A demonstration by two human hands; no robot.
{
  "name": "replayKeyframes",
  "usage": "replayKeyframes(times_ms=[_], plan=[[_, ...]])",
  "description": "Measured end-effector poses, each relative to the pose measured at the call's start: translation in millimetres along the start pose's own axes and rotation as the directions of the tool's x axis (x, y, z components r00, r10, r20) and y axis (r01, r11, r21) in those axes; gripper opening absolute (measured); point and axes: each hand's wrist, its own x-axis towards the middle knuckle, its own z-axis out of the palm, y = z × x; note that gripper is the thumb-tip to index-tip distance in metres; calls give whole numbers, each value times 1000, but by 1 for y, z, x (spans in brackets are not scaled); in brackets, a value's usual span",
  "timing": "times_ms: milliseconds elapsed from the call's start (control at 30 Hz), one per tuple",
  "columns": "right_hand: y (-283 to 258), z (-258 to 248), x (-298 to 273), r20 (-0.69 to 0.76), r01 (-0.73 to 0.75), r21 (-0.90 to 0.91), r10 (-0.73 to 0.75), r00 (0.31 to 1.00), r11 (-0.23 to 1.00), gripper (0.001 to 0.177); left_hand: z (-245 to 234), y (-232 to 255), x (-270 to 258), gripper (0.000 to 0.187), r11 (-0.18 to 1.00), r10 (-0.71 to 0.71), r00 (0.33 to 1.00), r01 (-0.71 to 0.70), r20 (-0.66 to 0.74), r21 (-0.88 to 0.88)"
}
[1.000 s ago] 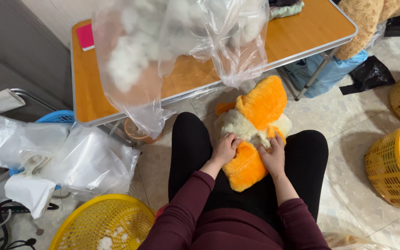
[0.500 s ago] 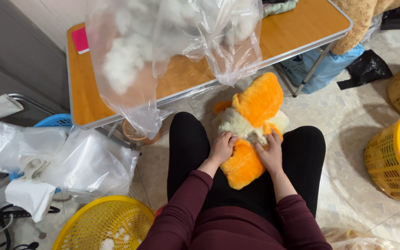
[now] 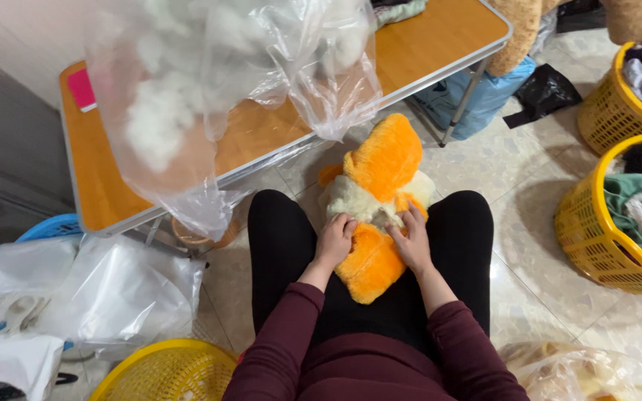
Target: The person sits on the floor and stuffs a large orange and white plush toy with white filling material. They repeatedly reach for filling, push it into the opening, and adjust the toy's shape.
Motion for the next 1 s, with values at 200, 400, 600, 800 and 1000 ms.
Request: replayKeyframes(times_ms=[200,400,600,800,1000], plan=[[4,2,0,-10,-15,-25,15,1000,1000,44,-3,4,0,24,999,-3,1000,4,-15,33],[3,4,-1,-7,-41,-30,41,999,999,47,-5,7,0,23,999,18,999,-17,-31,38],[2,2,1,8,-24,-33,25,1000,999,47,-4,6,1,24,999,16,1000,-15,-24,40],[-1,3,1,8,-25,-25,25,1000,999,53,-4,5,4,25,999,-11,1000,11,-7,52],[5,3,-3,-2,-12,-51,12,1000,999,49,-3,3,0,24,1000,-6,1000,6,5,12]])
